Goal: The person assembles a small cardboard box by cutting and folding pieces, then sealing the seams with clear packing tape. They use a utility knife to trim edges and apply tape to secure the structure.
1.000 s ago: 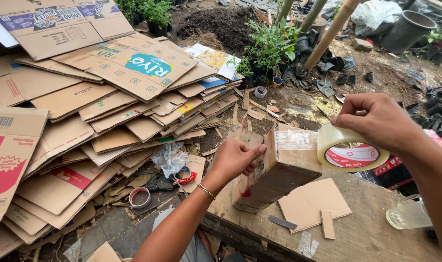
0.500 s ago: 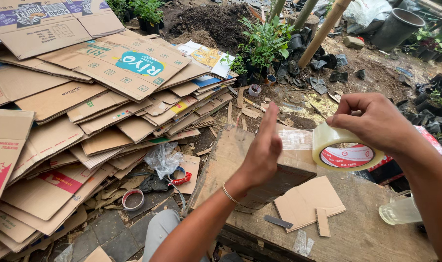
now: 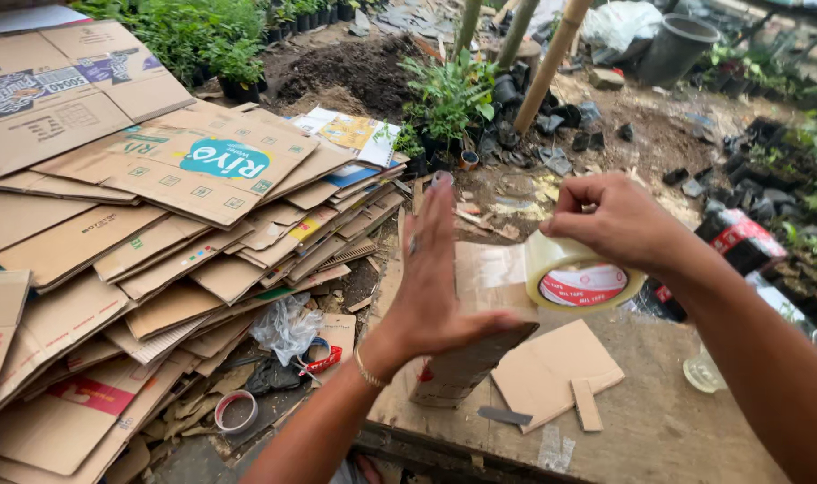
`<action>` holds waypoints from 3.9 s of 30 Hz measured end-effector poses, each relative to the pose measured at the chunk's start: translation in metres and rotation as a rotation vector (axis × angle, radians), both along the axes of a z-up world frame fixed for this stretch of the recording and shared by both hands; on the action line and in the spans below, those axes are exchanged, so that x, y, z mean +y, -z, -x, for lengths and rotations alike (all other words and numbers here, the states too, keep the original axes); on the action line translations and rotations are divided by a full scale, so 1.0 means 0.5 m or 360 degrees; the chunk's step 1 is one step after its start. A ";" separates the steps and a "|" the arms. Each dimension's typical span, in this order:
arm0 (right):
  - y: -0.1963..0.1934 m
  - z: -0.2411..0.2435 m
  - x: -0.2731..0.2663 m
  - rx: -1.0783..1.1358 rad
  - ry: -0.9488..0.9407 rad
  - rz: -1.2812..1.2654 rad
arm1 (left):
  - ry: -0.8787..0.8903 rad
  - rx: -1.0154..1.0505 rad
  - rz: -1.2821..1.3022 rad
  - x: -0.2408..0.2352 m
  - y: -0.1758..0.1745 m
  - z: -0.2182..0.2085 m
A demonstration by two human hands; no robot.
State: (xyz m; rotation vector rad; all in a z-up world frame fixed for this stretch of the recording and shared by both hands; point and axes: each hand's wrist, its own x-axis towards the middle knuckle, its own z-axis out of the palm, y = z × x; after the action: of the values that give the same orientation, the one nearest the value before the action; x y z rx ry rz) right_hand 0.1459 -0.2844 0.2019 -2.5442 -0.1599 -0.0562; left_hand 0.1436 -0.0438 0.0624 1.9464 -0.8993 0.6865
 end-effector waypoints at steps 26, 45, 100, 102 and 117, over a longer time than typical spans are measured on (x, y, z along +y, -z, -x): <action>-0.006 0.128 -0.083 0.1065 0.0735 -0.0184 | 0.0666 0.0269 -0.1153 -0.063 -0.142 -0.029; 0.364 0.188 -0.135 0.0617 0.0367 -0.1875 | 0.0671 0.0311 -0.1324 -0.069 -0.150 -0.025; 0.538 0.339 0.219 -0.0657 0.0408 -0.2037 | -0.0005 -0.0711 -0.0953 -0.170 -0.075 0.063; 0.574 0.357 0.219 -0.0798 0.0263 -0.1885 | 0.0024 -0.0757 -0.0931 -0.163 -0.076 0.067; 0.601 0.363 0.223 -0.0408 0.0498 -0.2108 | -0.0278 -0.1407 -0.0615 -0.152 -0.054 0.076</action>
State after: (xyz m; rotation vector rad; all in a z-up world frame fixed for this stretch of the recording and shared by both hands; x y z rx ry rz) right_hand -0.0355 -0.1728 -0.0985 -1.2083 0.1498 -0.4462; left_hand 0.1056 -0.1198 0.0892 2.0647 -1.4733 1.6460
